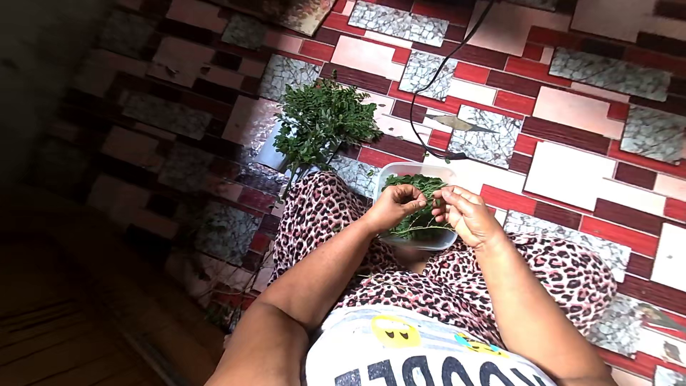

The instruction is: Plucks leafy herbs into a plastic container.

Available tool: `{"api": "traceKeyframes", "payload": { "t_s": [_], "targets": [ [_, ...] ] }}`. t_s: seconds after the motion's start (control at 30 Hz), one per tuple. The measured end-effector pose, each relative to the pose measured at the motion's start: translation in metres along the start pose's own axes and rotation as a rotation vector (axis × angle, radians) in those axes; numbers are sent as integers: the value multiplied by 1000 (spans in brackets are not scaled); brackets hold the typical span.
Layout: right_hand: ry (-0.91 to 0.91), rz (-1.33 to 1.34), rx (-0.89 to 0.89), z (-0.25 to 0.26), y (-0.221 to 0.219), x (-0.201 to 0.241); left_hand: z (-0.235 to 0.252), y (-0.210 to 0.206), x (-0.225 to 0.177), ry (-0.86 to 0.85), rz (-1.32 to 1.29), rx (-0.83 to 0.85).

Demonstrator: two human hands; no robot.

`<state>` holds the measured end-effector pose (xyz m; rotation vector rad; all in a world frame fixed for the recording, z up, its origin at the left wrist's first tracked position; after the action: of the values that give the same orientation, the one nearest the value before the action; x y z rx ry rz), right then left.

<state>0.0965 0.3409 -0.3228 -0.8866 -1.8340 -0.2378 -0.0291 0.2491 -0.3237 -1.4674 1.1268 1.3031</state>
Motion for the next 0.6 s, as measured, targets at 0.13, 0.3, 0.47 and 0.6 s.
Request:
{"api": "traceKeyframes", "payload": {
  "t_s": [0.13, 0.3, 0.47, 0.6],
  "targets": [
    [174, -245, 32, -1, -6, 8, -1, -4, 0, 29, -2, 44],
    [223, -272, -33, -1, -1, 10, -1, -1, 3, 80, 19, 46],
    [231, -194, -61, -2, 1, 11, -1, -5, 6, 105, -47, 88],
    [210, -187, -70, -2, -1, 9, -1, -6, 5, 83, -88, 84]
  ]
}}
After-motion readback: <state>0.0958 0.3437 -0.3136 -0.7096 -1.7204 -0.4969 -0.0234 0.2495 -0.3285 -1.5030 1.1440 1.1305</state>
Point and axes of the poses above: each hand's wrist, its own z-axis towards the middle knuckle, its own y-axis out of the back of the hand, x = y × z, the point moved 8 cm from there along z, towards the middle knuckle, and after that the axes turned 1 degree about z, right-handed, at the moved point
